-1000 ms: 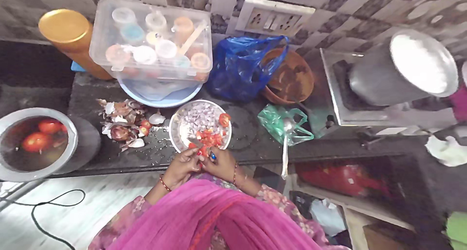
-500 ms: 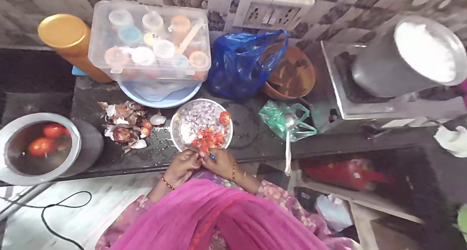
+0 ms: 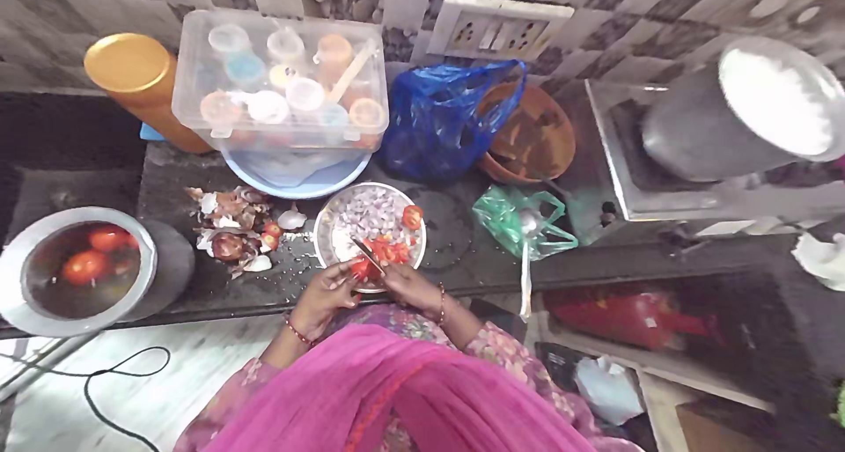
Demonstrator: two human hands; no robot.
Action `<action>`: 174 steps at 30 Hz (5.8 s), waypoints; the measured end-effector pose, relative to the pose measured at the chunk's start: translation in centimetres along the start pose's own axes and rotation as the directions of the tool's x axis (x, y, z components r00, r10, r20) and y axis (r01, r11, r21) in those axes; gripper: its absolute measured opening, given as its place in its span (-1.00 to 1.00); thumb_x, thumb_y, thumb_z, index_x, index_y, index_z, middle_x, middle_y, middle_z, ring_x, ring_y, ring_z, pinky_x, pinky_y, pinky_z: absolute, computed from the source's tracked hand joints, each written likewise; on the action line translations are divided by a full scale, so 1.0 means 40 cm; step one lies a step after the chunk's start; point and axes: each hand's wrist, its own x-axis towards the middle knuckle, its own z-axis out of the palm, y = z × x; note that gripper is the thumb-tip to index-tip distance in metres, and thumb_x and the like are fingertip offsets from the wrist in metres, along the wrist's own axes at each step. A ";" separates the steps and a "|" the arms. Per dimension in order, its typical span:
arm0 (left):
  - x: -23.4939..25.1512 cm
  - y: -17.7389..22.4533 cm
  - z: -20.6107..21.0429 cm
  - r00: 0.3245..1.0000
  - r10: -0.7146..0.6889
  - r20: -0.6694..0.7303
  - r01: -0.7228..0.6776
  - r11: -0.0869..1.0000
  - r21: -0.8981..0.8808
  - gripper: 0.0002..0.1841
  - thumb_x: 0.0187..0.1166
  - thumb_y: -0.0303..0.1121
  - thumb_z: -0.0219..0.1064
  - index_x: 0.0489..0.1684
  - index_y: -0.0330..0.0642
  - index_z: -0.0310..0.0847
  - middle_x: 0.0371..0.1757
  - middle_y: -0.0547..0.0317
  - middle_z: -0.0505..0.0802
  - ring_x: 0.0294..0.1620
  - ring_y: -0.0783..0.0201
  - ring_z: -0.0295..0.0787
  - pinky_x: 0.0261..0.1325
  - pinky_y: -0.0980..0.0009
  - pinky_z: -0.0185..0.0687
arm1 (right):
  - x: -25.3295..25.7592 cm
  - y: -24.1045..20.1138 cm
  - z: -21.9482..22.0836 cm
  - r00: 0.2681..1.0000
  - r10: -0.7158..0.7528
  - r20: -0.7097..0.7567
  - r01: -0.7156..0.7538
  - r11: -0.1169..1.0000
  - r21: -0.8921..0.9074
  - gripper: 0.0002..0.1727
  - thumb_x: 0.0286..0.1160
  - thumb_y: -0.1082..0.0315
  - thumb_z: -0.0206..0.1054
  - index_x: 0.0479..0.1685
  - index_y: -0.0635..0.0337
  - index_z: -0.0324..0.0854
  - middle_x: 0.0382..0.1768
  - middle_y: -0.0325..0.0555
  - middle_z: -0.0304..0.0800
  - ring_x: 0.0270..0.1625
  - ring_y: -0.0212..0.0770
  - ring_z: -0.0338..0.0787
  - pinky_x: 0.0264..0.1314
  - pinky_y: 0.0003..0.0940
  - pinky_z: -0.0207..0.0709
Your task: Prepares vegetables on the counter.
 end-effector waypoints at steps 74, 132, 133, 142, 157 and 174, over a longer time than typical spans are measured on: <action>-0.003 0.020 0.013 0.987 -0.044 -0.156 0.061 0.993 0.104 -0.59 0.19 -0.71 0.42 0.06 -0.28 0.60 -0.20 0.29 0.86 -0.24 0.50 0.81 -0.16 0.55 0.76 | -0.015 -0.076 -0.024 0.892 -0.216 -0.397 -0.257 0.480 -0.839 -0.40 0.70 -0.20 0.13 -0.20 0.17 0.80 -0.15 0.10 0.87 0.02 0.15 0.87 -0.08 0.19 0.63; 0.026 0.039 -0.057 0.973 0.041 0.225 -0.214 0.513 0.831 -0.70 0.62 -0.40 0.28 0.18 -0.31 0.79 0.34 -0.16 0.78 0.30 0.07 0.79 0.41 0.23 0.65 | -0.009 -0.086 -0.014 0.948 -0.278 -0.157 -0.043 0.377 -0.925 -0.47 0.82 0.03 -0.01 -0.07 0.26 0.78 -0.03 0.12 0.87 0.09 0.15 0.86 0.00 0.17 0.66; 0.027 0.045 -0.059 0.976 0.054 0.213 -0.211 0.504 0.838 -0.70 0.62 -0.39 0.27 0.18 -0.31 0.79 0.32 -0.17 0.79 0.26 0.06 0.80 0.38 0.21 0.67 | -0.013 -0.094 -0.016 0.944 -0.277 -0.180 -0.058 0.398 -0.916 -0.49 0.80 0.01 0.05 -0.07 0.26 0.77 -0.05 0.12 0.86 0.07 0.16 0.87 -0.02 0.18 0.65; 0.135 0.170 -0.018 0.953 0.042 0.301 -0.300 0.280 0.912 -0.68 0.62 -0.36 0.31 0.23 -0.28 0.77 0.20 -0.19 0.85 0.21 -0.15 0.80 0.35 -0.08 0.62 | -0.140 -0.063 -0.111 0.660 -0.475 -0.582 0.097 0.822 -0.561 -0.64 0.54 0.12 0.34 -0.17 0.29 0.80 -0.37 -0.05 0.82 -0.35 -0.23 0.77 -0.22 -0.18 0.65; 0.428 0.154 0.314 0.897 -0.413 0.157 -0.344 -0.429 0.835 -0.36 0.60 -0.13 0.37 0.69 -0.10 0.40 0.63 -0.27 0.52 0.67 -0.32 0.37 0.59 -0.31 0.30 | -0.315 0.080 -0.135 0.493 -0.247 -0.834 0.545 0.835 0.075 -0.83 0.60 0.38 0.17 -0.35 0.17 0.58 -0.59 -0.52 0.50 -0.61 -0.68 0.42 -0.53 -0.70 0.36; 0.104 0.148 0.256 0.980 0.086 0.177 -0.105 0.989 0.105 -0.59 0.24 -0.37 0.49 0.11 -0.18 0.64 -0.03 0.20 0.91 -0.06 0.32 0.88 0.04 0.39 0.80 | -0.273 0.084 -0.226 0.658 -0.593 -0.464 0.484 0.805 -0.342 -0.59 0.66 0.35 0.12 0.34 0.42 0.58 -0.13 -0.03 0.79 -0.34 -0.51 0.63 -0.20 -0.53 0.59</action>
